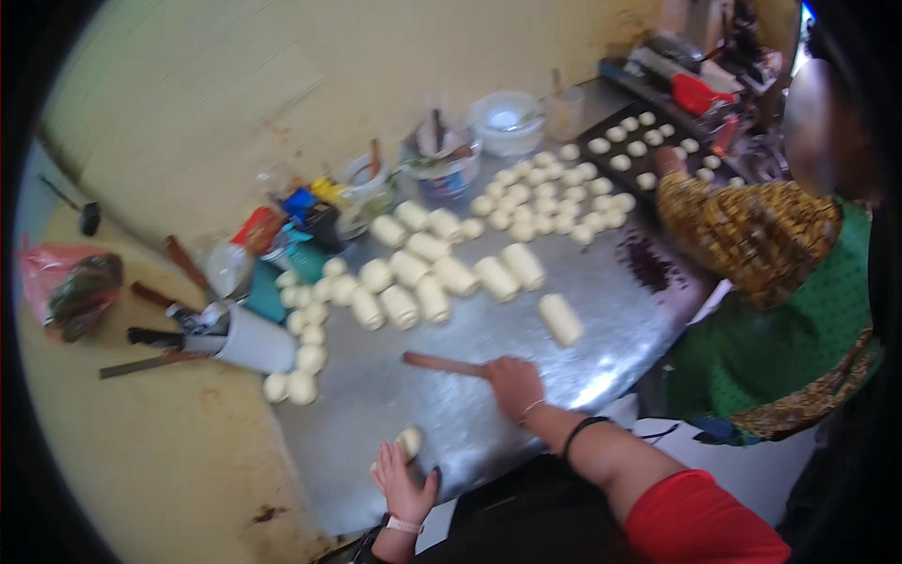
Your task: The recorder is rolling and shaping pieces of dough into long strips and then rolling them into cylindrical shapes on a stainless steel counter in a bakery.
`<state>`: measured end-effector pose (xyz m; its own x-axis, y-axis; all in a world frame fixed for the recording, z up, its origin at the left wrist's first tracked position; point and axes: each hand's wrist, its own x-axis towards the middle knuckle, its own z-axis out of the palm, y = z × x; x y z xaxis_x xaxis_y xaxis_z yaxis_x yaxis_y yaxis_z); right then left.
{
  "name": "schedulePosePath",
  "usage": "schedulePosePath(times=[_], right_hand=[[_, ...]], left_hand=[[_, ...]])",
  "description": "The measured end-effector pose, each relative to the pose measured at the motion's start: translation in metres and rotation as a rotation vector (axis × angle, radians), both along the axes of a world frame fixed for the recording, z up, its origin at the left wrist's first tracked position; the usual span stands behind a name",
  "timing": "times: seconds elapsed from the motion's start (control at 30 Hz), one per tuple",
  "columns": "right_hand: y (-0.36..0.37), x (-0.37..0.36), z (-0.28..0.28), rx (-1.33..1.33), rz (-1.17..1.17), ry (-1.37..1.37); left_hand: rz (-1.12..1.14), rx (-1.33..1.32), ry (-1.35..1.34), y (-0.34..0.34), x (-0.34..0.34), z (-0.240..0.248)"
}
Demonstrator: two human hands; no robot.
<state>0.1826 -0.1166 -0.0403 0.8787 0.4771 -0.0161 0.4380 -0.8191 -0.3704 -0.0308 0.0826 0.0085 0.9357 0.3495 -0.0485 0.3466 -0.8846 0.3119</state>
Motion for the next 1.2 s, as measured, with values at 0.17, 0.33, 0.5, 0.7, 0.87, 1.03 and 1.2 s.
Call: schedulePosePath(times=[0.17, 0.33, 0.5, 0.7, 0.87, 1.03, 1.2], right_hand=[[-0.002, -0.011, -0.004, 0.116, -0.034, -0.248], [-0.001, -0.010, -0.014, 0.128, -0.034, -0.218], [0.005, -0.010, -0.018, 0.226, -0.034, -0.276], [0.003, -0.008, -0.020, 0.163, -0.011, -0.226], [-0.003, -0.006, -0.021, 0.178, -0.002, -0.270], [0.002, -0.008, -0.006, 0.220, 0.016, -0.274], [0.000, -0.013, 0.017, 0.177, 0.107, -0.156]], left_hand=[[0.045, -0.313, 0.045, 0.078, -0.015, -0.053], [0.683, -1.146, 0.146, 0.091, 0.041, 0.048], [0.814, -1.967, -0.205, 0.080, 0.034, 0.022], [0.831, -1.310, 0.507, -0.005, -0.001, 0.004], [0.200, -0.345, -0.171, 0.016, 0.013, 0.023], [-0.041, 0.122, -0.201, 0.001, 0.037, -0.034], [0.018, -0.110, -0.202, 0.002, 0.027, 0.002]])
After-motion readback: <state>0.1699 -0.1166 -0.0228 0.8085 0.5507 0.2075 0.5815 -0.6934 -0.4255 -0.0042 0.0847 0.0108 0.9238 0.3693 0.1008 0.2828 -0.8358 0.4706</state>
